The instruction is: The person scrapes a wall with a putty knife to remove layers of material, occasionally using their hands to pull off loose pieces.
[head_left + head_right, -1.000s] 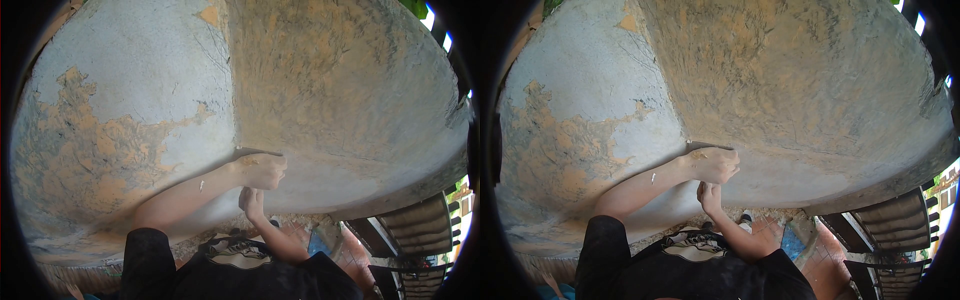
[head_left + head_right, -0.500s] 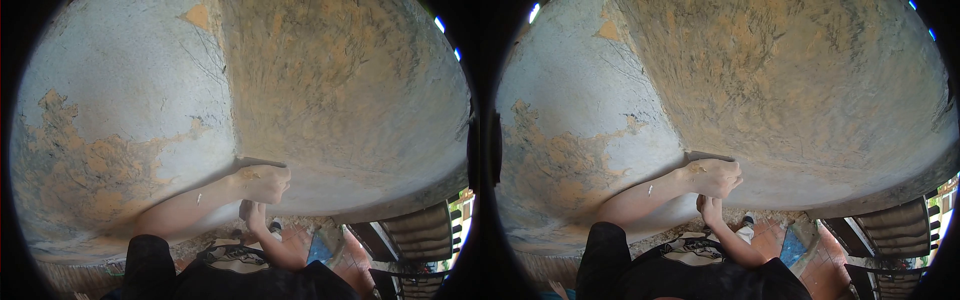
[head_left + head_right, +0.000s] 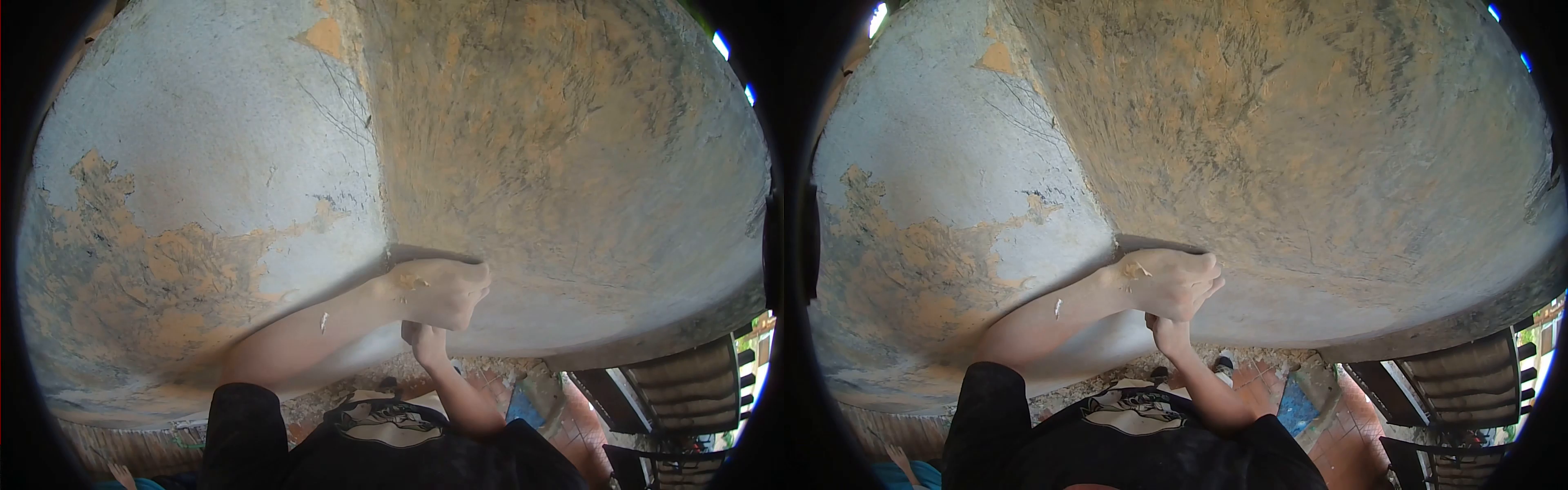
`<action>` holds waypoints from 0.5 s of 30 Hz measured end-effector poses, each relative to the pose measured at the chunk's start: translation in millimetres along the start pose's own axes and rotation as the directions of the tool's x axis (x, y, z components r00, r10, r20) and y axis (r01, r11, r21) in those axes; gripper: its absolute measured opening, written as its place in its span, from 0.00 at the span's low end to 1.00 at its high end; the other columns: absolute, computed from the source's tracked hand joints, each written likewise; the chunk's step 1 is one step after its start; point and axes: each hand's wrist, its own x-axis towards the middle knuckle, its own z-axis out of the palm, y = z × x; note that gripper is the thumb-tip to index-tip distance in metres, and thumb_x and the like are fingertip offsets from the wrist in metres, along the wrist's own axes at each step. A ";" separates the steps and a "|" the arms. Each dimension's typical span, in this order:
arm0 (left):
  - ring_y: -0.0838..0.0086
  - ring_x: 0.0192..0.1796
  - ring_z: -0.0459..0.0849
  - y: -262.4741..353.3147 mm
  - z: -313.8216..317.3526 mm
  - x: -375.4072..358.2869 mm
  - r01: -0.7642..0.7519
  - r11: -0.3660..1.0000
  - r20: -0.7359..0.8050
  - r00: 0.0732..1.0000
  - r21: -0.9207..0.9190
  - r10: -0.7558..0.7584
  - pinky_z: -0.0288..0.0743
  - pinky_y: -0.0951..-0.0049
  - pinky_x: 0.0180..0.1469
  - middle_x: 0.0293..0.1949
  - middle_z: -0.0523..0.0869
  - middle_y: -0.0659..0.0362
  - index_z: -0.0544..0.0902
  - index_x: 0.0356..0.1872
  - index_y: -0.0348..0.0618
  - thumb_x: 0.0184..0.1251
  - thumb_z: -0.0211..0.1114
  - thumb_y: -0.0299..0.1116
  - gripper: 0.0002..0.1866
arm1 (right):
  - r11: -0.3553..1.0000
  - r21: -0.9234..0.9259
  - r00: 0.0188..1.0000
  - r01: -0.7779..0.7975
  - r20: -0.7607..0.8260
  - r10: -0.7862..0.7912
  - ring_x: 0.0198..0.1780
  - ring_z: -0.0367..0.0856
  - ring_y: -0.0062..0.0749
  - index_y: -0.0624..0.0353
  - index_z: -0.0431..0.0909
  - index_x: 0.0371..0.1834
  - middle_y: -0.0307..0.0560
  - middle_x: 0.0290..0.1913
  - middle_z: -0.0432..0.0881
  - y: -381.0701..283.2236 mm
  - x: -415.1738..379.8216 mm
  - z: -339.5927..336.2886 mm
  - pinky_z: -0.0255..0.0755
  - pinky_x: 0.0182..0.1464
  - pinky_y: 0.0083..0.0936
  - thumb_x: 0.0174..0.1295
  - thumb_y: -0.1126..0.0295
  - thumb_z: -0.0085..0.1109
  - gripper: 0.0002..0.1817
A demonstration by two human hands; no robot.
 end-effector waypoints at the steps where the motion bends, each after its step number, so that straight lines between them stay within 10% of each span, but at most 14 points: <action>1: 0.74 0.36 0.75 -2.1 -0.2 3.0 0.002 1.000 0.006 1.000 -0.005 -0.002 0.66 0.75 0.45 0.25 0.78 0.66 0.83 0.23 0.44 0.46 0.64 0.33 0.05 | 0.999 -0.023 0.996 -0.037 0.076 0.038 0.20 0.63 0.16 0.57 0.69 0.37 0.32 0.23 0.67 -3.4 4.7 -10.2 0.56 0.22 0.18 0.78 0.48 0.38 0.23; 15: 0.74 0.35 0.74 32.9 32.7 -9.1 0.114 0.985 -0.073 0.990 -0.126 -0.124 0.68 0.75 0.43 0.23 0.78 0.67 0.82 0.20 0.45 0.49 0.64 0.31 0.04 | 0.973 0.054 0.974 -0.225 -0.008 0.226 0.16 0.60 0.19 0.57 0.68 0.34 0.34 0.18 0.65 11.2 -28.3 2.9 0.55 0.18 0.19 0.78 0.48 0.35 0.25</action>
